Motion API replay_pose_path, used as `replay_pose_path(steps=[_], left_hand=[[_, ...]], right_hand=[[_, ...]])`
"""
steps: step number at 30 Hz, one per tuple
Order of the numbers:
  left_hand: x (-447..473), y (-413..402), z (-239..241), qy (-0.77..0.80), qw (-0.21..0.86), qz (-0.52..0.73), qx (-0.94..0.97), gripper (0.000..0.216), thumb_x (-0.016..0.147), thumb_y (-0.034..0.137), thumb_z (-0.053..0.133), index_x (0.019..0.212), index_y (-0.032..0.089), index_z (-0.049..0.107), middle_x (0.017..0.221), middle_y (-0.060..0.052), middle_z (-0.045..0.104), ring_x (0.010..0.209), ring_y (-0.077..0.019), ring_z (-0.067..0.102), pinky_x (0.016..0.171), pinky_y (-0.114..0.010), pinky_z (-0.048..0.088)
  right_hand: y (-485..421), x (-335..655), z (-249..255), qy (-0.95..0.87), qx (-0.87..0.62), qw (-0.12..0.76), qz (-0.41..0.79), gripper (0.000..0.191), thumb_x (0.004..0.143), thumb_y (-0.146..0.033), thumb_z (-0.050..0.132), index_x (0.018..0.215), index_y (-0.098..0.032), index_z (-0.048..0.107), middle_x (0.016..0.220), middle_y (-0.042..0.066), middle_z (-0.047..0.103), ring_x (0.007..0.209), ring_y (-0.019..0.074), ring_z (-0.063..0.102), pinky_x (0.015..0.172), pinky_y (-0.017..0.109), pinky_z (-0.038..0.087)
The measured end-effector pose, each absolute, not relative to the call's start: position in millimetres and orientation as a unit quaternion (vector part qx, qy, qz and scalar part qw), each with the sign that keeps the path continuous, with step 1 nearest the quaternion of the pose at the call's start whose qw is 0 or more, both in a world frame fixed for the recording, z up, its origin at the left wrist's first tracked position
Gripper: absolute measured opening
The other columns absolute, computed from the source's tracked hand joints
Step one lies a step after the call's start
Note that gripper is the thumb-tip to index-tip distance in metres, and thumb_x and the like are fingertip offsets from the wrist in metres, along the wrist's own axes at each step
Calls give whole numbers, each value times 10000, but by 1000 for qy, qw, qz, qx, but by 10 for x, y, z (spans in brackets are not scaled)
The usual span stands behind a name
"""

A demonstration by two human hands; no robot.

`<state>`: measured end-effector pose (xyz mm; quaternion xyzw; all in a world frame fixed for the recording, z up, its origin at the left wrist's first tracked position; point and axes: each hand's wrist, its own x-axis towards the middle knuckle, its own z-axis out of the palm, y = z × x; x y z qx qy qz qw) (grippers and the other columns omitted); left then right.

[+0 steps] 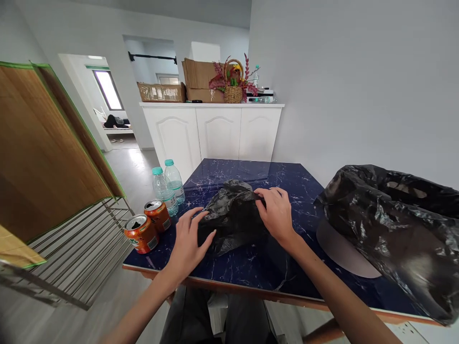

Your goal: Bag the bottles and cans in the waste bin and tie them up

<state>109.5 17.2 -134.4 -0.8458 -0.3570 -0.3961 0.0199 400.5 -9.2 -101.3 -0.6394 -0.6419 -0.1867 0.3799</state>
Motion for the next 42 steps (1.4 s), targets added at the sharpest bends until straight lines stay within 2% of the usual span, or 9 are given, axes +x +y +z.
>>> replay_pose_path(steps=[3,7,11,17,24,28,31,37,42], left_hand=[[1246,412,-1384,-341,-4,-309,-888,648,984,350,686,1555,215,410,1483,-182,578,1405,-377,536,1158,-550,441],[1273,522,-1448,-343,-15,-271,-899,237,1000,212,598,1222,238,676,1108,-107,755,1129,-331,685,1037,-516,506],[1111,477,-1404,-371,-38,-330,-867,264,1053,192,454,1181,230,682,1090,-90,772,1022,-278,715,942,-436,544],[702,311,-1352,-411,-113,-406,-808,347,1088,259,345,1265,210,639,917,-43,770,754,-214,743,717,-307,541],[289,-101,-1444,-229,-14,-225,-947,313,1020,158,403,1235,247,612,871,-25,791,705,-198,762,639,-294,500],[288,-377,-1298,-148,-30,-175,-973,314,1020,473,545,1203,230,625,794,-22,719,650,-212,710,610,-331,492],[325,-463,-1121,-97,-50,-226,-968,717,893,769,587,1371,235,601,1032,-108,733,881,-286,731,788,-422,565],[803,55,-952,-227,-108,-373,-893,462,1143,401,330,1567,246,430,1560,-134,559,1478,-262,494,1231,-476,403],[1352,733,-1226,-290,-106,-184,-933,659,1117,591,333,1627,180,407,1700,-141,435,1622,-341,302,1322,-582,240]], right_hand=[[-227,3992,-950,-631,-636,418,-151,313,1073,-368,415,1264,-231,621,1038,117,731,1043,296,660,938,414,511],[-364,4115,-1049,-656,-612,438,-52,523,1024,-458,554,1469,-205,449,1044,88,640,838,231,627,785,350,532],[-437,4344,-1316,-701,-608,372,2,777,907,-517,724,1538,-215,386,1118,82,585,897,233,625,759,333,544],[-378,4551,-1644,-639,-660,393,-33,518,803,-152,523,1315,-218,564,999,42,584,824,217,618,795,358,547],[-378,4656,-1544,-576,-677,444,-112,476,907,-175,458,1379,-169,517,1170,152,552,1076,294,595,932,430,523],[-497,4670,-1494,-648,-657,381,-58,497,847,-121,470,1310,-251,599,1157,92,693,1050,263,693,866,361,543],[-656,4675,-1473,-676,-662,320,-49,467,881,-159,509,1318,-293,607,1195,58,752,1065,275,744,796,336,544],[-868,4758,-1507,-714,-643,260,-95,620,861,-107,471,1464,-249,491,1024,51,802,823,256,793,663,300,515],[-892,4786,-1613,-777,-606,167,-39,629,847,-74,446,1453,-228,520,1139,77,804,954,278,802,742,331,566]])
